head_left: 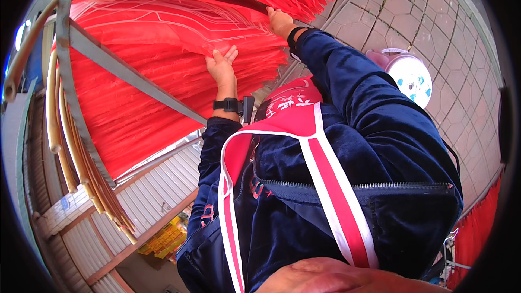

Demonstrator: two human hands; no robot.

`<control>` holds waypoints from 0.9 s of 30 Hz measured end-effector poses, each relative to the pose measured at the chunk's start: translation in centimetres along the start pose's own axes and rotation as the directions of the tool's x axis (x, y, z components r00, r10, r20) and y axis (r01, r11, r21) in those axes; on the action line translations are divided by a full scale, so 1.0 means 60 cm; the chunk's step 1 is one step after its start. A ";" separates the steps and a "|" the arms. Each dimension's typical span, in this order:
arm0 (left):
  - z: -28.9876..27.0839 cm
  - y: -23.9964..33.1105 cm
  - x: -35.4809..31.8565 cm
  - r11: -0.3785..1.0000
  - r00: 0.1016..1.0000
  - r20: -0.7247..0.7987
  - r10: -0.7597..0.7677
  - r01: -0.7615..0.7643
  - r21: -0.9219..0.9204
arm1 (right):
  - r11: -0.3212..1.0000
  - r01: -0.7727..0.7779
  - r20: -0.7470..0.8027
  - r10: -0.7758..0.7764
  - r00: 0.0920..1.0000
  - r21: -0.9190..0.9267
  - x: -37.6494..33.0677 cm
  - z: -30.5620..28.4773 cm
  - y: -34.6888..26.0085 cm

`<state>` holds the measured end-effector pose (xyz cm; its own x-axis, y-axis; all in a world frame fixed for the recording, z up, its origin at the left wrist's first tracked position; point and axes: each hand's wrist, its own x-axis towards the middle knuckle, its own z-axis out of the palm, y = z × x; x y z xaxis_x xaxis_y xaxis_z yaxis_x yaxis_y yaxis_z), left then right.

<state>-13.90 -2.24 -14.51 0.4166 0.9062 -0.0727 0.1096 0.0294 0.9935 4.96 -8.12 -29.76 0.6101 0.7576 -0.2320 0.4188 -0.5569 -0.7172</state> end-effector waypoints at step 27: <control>0.156 -0.332 0.075 0.835 0.875 -0.185 -0.447 0.482 0.266 | 0.772 0.322 -0.100 -0.322 0.942 0.547 0.059 0.078 0.214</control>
<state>-5.76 -2.70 -35.47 0.1491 0.8579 -0.4917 0.5327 0.3492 0.7709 9.37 -11.04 -42.86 0.5069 0.8585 0.0781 0.1518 0.0003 -0.9884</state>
